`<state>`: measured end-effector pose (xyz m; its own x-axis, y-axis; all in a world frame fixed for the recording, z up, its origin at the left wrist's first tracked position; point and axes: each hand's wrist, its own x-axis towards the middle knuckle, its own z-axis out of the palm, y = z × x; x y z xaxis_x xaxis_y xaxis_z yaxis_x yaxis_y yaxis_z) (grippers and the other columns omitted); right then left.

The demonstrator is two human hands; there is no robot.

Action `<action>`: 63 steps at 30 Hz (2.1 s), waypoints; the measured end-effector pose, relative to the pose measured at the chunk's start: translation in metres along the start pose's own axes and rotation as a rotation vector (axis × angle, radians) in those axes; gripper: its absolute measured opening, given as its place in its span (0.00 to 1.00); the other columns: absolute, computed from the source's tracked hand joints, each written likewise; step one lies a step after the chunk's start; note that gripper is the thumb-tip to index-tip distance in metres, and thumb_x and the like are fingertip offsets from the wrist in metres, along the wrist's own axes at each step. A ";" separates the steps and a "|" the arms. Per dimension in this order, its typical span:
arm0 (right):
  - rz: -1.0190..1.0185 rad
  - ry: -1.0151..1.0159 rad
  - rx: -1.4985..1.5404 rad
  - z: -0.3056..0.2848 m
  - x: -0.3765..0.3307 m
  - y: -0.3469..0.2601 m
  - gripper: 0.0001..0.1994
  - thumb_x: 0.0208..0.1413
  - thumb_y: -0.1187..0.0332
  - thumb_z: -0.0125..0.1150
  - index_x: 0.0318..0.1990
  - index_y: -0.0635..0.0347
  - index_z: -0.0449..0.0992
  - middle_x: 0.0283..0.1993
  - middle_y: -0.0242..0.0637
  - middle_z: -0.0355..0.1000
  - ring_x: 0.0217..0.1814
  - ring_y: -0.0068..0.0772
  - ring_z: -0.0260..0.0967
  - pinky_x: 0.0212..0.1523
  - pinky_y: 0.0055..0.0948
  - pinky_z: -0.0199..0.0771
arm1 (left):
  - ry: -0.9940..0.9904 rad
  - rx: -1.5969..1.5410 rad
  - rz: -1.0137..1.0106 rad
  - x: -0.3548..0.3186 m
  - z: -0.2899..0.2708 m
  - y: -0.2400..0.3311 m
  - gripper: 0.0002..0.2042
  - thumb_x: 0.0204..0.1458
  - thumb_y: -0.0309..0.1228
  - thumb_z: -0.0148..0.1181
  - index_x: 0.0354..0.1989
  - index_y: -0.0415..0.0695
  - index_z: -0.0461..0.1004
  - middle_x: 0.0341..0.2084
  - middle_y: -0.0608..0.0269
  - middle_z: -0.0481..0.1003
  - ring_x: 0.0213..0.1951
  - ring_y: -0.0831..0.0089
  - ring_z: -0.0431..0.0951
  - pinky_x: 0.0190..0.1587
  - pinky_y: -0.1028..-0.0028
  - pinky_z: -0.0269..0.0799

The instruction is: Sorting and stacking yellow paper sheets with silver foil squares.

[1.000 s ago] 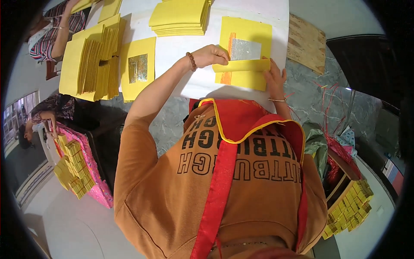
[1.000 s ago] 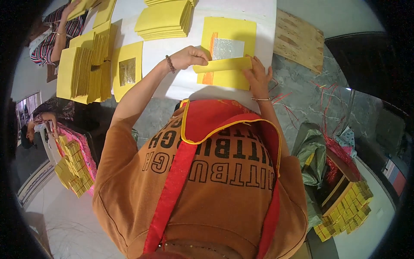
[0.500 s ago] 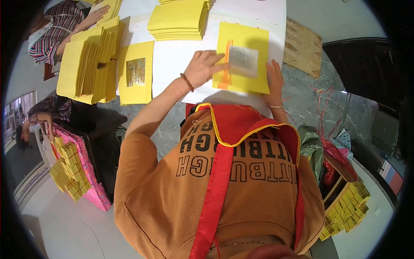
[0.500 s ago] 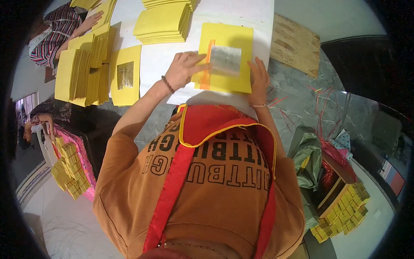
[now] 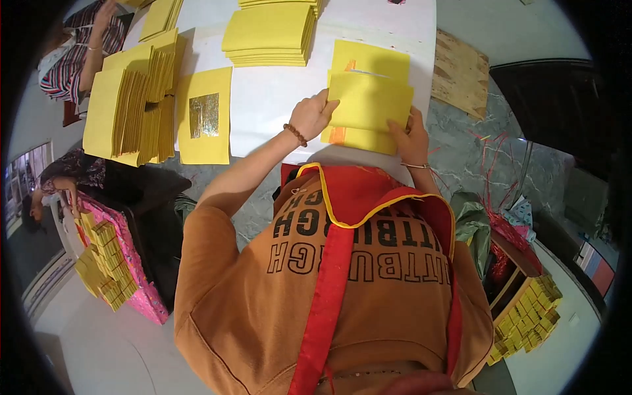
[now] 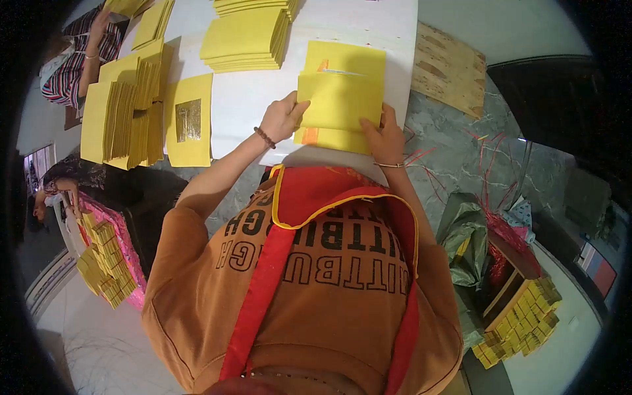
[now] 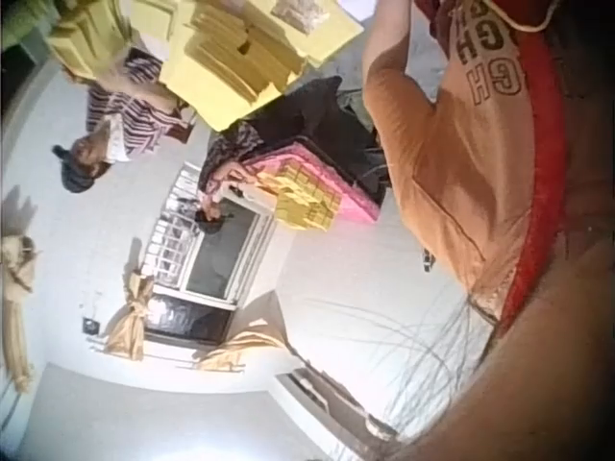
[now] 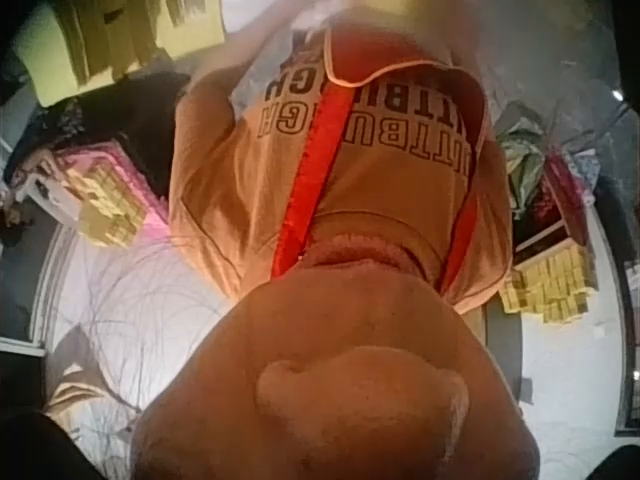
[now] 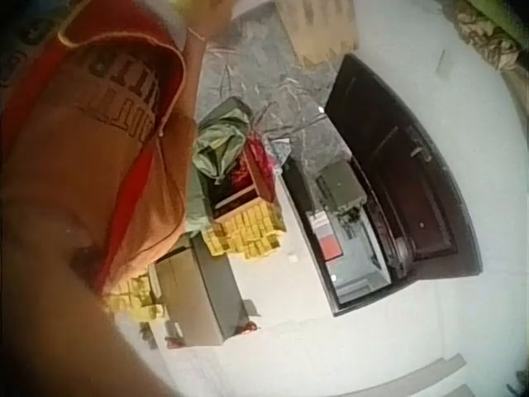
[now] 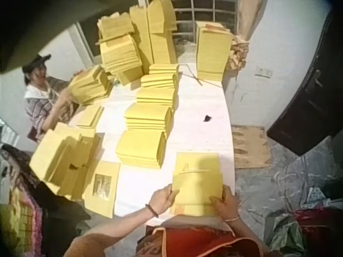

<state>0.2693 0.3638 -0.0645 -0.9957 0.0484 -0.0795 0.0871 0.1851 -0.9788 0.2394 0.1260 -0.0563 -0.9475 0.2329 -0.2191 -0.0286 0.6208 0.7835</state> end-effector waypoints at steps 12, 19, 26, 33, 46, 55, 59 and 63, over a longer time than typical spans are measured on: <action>0.039 0.030 -0.234 0.002 0.016 0.018 0.21 0.45 0.65 0.63 0.49 0.59 0.72 0.44 0.44 0.73 0.42 0.33 0.73 0.44 0.27 0.69 | -0.025 -0.042 -0.214 0.017 -0.002 -0.001 0.16 0.52 0.39 0.49 0.41 0.38 0.65 0.24 0.45 0.74 0.30 0.49 0.75 0.32 0.58 0.69; 0.134 0.042 -0.306 0.006 0.012 0.005 0.22 0.45 0.69 0.64 0.51 0.58 0.71 0.38 0.36 0.74 0.33 0.19 0.68 0.36 0.20 0.68 | 0.286 0.030 0.096 0.000 -0.006 0.006 0.15 0.50 0.32 0.51 0.45 0.40 0.66 0.25 0.50 0.74 0.30 0.55 0.74 0.32 0.62 0.67; 0.078 0.059 -0.310 0.006 0.013 0.008 0.22 0.43 0.64 0.63 0.49 0.55 0.72 0.47 0.43 0.72 0.45 0.37 0.71 0.45 0.31 0.69 | 0.114 0.539 0.683 -0.021 0.019 0.025 0.26 0.48 0.34 0.57 0.57 0.47 0.62 0.56 0.61 0.61 0.59 0.62 0.58 0.56 0.62 0.56; -0.620 0.057 -1.125 0.022 0.002 -0.012 0.26 0.46 0.52 0.59 0.54 0.46 0.67 0.65 0.35 0.51 0.67 0.32 0.47 0.60 0.63 0.37 | -0.022 0.588 0.625 -0.019 0.030 0.009 0.31 0.45 0.40 0.60 0.58 0.46 0.59 0.58 0.61 0.59 0.61 0.61 0.55 0.60 0.61 0.51; -0.397 -0.201 -1.140 0.001 -0.030 0.017 0.32 0.53 0.45 0.47 0.61 0.54 0.57 0.67 0.40 0.47 0.69 0.41 0.43 0.59 0.68 0.33 | 0.142 0.836 0.705 -0.001 0.037 0.033 0.26 0.43 0.29 0.50 0.56 0.38 0.62 0.42 0.54 0.67 0.44 0.60 0.66 0.43 0.66 0.63; -0.370 0.103 -0.850 0.002 -0.033 0.025 0.51 0.38 0.38 0.59 0.64 0.60 0.45 0.67 0.52 0.45 0.68 0.45 0.45 0.59 0.67 0.32 | 0.061 0.714 0.670 0.023 -0.025 0.070 0.16 0.39 0.29 0.55 0.41 0.49 0.73 0.29 0.69 0.70 0.36 0.69 0.70 0.35 0.71 0.66; -0.318 0.021 -0.904 -0.002 -0.034 0.031 0.48 0.37 0.39 0.61 0.63 0.59 0.50 0.67 0.45 0.46 0.69 0.43 0.44 0.59 0.66 0.32 | 0.436 0.777 0.793 0.036 -0.107 0.064 0.23 0.40 0.25 0.53 0.49 0.55 0.71 0.40 0.66 0.73 0.43 0.66 0.70 0.41 0.66 0.63; -0.358 -0.005 -1.014 -0.002 -0.033 0.034 0.44 0.37 0.40 0.61 0.61 0.54 0.56 0.67 0.41 0.47 0.69 0.41 0.43 0.60 0.65 0.32 | 0.620 0.912 0.567 0.060 -0.142 -0.027 0.25 0.43 0.26 0.54 0.52 0.61 0.68 0.45 0.70 0.70 0.47 0.66 0.67 0.46 0.65 0.59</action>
<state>0.3056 0.3701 -0.0953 -0.9686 -0.1740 0.1778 -0.2256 0.9157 -0.3327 0.1383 0.0173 -0.0076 -0.7515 0.3992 0.5253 0.4312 0.8998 -0.0669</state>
